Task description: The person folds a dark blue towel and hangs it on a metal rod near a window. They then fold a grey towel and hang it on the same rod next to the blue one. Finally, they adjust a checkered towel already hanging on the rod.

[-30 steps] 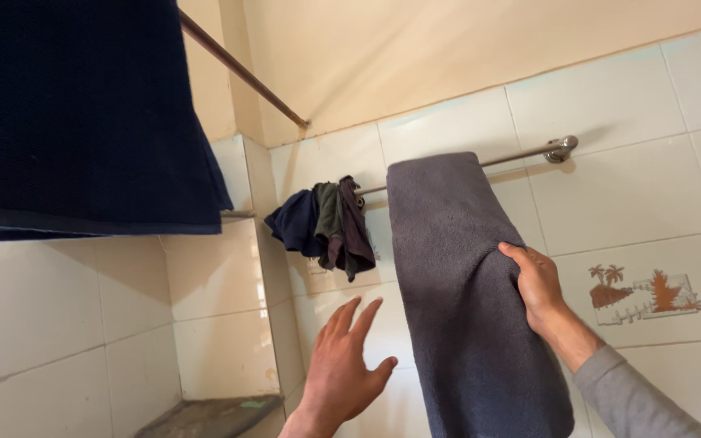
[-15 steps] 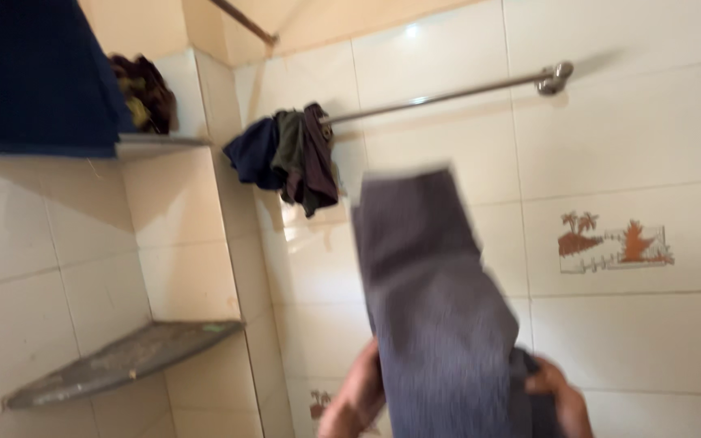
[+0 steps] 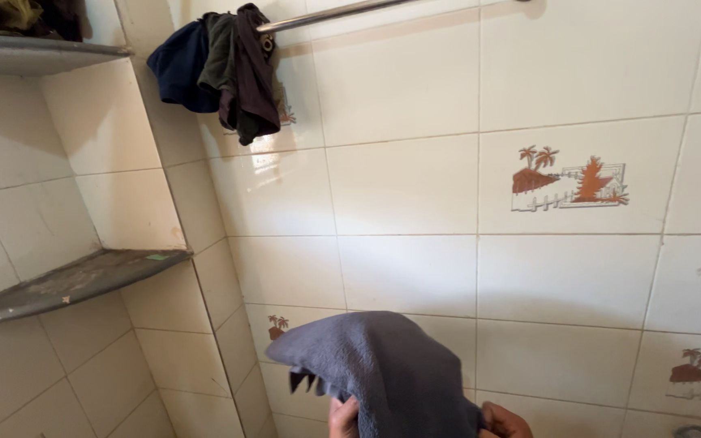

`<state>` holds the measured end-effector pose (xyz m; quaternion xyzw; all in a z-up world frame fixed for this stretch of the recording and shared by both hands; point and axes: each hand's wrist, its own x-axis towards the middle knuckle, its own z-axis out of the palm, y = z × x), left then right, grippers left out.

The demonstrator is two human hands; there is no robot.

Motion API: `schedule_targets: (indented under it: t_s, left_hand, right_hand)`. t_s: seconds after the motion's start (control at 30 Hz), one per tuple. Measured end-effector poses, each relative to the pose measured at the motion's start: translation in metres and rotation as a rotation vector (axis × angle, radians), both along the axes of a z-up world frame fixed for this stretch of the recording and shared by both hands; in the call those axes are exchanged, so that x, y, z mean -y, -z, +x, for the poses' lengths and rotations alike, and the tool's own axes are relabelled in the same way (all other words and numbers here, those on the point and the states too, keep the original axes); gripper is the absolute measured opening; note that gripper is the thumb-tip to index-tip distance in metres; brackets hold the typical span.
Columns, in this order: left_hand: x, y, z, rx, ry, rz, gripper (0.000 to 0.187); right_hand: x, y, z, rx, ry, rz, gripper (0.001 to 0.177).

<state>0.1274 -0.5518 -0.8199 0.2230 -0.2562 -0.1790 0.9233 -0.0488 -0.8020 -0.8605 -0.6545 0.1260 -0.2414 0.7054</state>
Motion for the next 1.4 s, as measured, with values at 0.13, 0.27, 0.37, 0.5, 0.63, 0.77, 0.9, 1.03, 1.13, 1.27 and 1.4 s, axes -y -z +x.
schedule_targets:
  t_s: [0.13, 0.27, 0.37, 0.5, 0.63, 0.77, 0.9, 1.03, 1.13, 1.27, 1.4]
  left_hand:
    - [-0.005, 0.045, 0.019, 0.011, -0.228, 0.186, 0.061]
    - [0.002, 0.081, 0.014, 0.059, -0.483, 0.487, 0.057]
    - [0.004, 0.088, -0.009, 0.010, -0.482, 0.536, 0.057]
    - [-0.001, 0.074, -0.038, -0.014, -0.464, 0.557, 0.057]
    - [-0.028, 0.064, -0.060, -0.019, -0.452, 0.541, 0.057]
    - [-0.043, 0.069, -0.077, -0.010, -0.456, 0.501, 0.057]
    - [-0.073, 0.093, -0.109, -0.030, -0.489, 0.480, 0.058]
    - [-0.115, 0.088, -0.154, -0.060, -0.534, 0.462, 0.058]
    - [-0.154, 0.060, -0.176, -0.053, -0.593, 0.453, 0.058]
    - [-0.206, 0.031, -0.196, -0.129, -0.600, 0.505, 0.056]
    - [-0.245, 0.024, -0.208, -0.132, -0.709, 0.595, 0.057]
  right_hand:
    - [-0.020, -0.026, -0.010, -0.027, 0.167, -0.090, 0.017]
    - [-0.091, -0.031, -0.014, 0.143, 0.513, -0.157, 0.030]
    - [-0.114, -0.022, -0.003, 0.465, 0.303, -0.685, 0.051]
    - [-0.148, -0.006, 0.033, 0.549, 0.199, -0.863, 0.070]
    - [-0.155, 0.004, 0.049, 0.214, 0.007, -0.521, 0.059]
    - [-0.173, 0.005, 0.033, 0.246, 0.007, -0.363, 0.049]
    - [-0.213, 0.000, -0.018, 0.407, 0.021, -0.245, 0.039]
    - [-0.251, -0.024, -0.048, 0.306, 0.052, -0.061, 0.032]
    - [-0.265, -0.045, -0.061, 0.251, 0.009, -0.125, 0.029]
    - [-0.301, -0.080, -0.083, 0.364, -0.221, -0.162, 0.030]
    - [-0.342, -0.108, -0.097, 0.324, -0.267, -0.198, 0.035]
